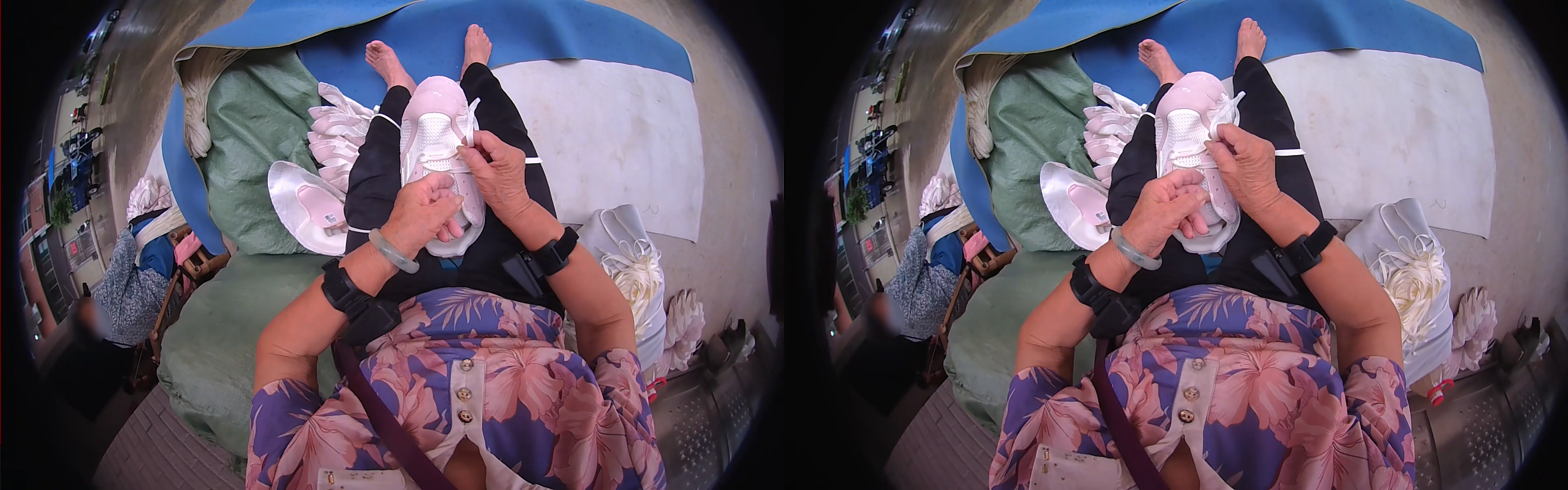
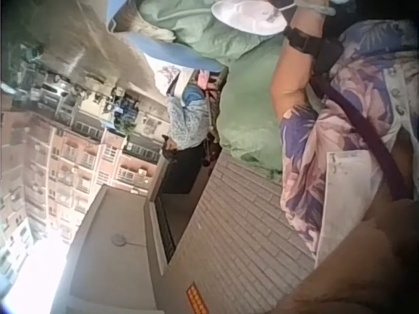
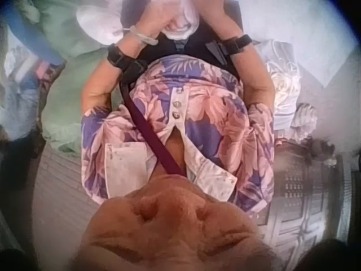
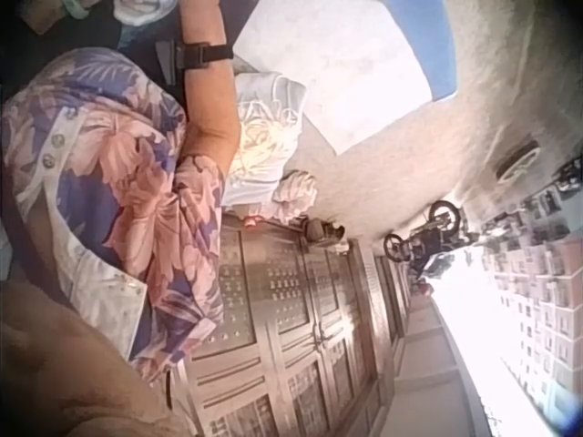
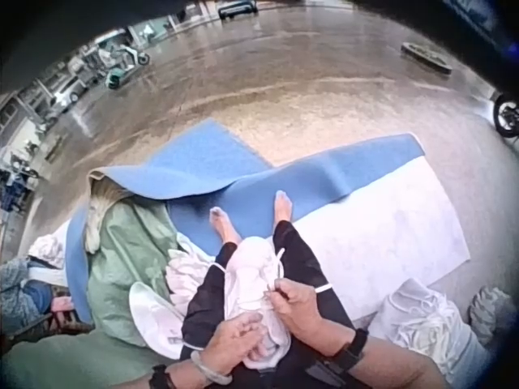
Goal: Lacing a white and pink shoe while sitting on the floor.
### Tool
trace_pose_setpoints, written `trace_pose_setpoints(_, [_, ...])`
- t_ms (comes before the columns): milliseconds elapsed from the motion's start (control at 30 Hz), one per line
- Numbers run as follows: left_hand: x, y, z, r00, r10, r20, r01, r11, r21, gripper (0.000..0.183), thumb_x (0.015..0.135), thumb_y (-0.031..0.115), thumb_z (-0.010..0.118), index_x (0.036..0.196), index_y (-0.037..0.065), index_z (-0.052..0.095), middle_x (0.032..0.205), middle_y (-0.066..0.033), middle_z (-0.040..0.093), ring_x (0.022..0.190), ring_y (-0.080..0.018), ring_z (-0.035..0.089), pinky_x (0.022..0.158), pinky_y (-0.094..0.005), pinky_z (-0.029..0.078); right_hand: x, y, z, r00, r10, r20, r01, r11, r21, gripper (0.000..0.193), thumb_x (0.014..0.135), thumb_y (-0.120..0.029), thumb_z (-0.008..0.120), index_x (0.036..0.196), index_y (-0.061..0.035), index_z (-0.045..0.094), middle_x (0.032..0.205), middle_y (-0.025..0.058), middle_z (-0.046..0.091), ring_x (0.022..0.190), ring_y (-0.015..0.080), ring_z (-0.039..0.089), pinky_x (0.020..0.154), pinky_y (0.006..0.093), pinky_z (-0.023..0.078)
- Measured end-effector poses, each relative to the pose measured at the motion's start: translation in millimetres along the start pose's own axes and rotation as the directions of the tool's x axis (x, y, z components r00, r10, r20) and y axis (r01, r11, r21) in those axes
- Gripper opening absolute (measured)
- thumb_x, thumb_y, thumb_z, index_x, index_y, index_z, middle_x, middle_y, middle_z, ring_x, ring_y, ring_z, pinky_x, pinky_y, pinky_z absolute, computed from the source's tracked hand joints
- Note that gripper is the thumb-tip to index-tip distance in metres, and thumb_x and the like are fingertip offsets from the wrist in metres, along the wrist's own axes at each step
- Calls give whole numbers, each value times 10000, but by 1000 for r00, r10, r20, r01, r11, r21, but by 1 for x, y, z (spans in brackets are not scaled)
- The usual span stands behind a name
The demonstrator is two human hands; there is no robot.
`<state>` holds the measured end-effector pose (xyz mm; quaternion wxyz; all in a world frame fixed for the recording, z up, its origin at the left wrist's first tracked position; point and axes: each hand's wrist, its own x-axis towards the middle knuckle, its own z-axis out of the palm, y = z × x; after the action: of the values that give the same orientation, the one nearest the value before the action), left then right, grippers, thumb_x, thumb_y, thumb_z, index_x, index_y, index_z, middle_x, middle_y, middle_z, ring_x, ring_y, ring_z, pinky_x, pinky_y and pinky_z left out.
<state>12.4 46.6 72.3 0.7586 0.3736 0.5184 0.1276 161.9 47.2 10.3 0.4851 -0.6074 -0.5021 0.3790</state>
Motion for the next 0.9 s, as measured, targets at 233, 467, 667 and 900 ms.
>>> trace_pose_setpoints(233, [6, 1, -1, 992, -55, 111, 69, 989, -128, 410, 838, 159, 577, 1153, -65, 441, 832, -52, 565, 526, -76, 560, 431, -161, 424, 1, 5, 0, 995, -101, -25, 98, 989, -109, 86, 730, -75, 621, 790, -38, 572, 673, 139, 566, 613, 288, 573, 555, 325, 447])
trace_pose_setpoints(467, [5, -5, 3, 970, -51, 237, 34, 997, 75, 740, 807, 110, 594, 1383, 21, 138, 885, -55, 483, 557, -74, 542, 456, -167, 415, 5, 5, -2, 992, -87, 95, 103, 978, -180, 115, 723, -91, 634, 809, -42, 576, 685, 135, 576, 627, 291, 582, 567, 331, 456])
trace_pose_setpoints(667, [12, -27, 4, 950, 173, 259, -278, 844, 458, 944, 701, 176, 656, 1393, 20, 32, 903, -156, 501, 629, -198, 573, 592, -307, 473, 4, 14, -7, 989, 86, 121, -84, 996, -18, 188, 732, -169, 660, 843, -31, 597, 680, 109, 593, 615, 247, 599, 579, 306, 472])
trace_pose_setpoints(900, [1, -26, 3, 914, 157, 374, -335, 811, 479, 859, 700, 266, 657, 1337, -24, 158, 913, -195, 515, 651, -255, 570, 643, -332, 469, -5, -8, -16, 959, -103, 264, 205, 895, -397, 403, 671, -259, 688, 984, -29, 582, 824, 118, 581, 761, 293, 583, 670, 363, 467])
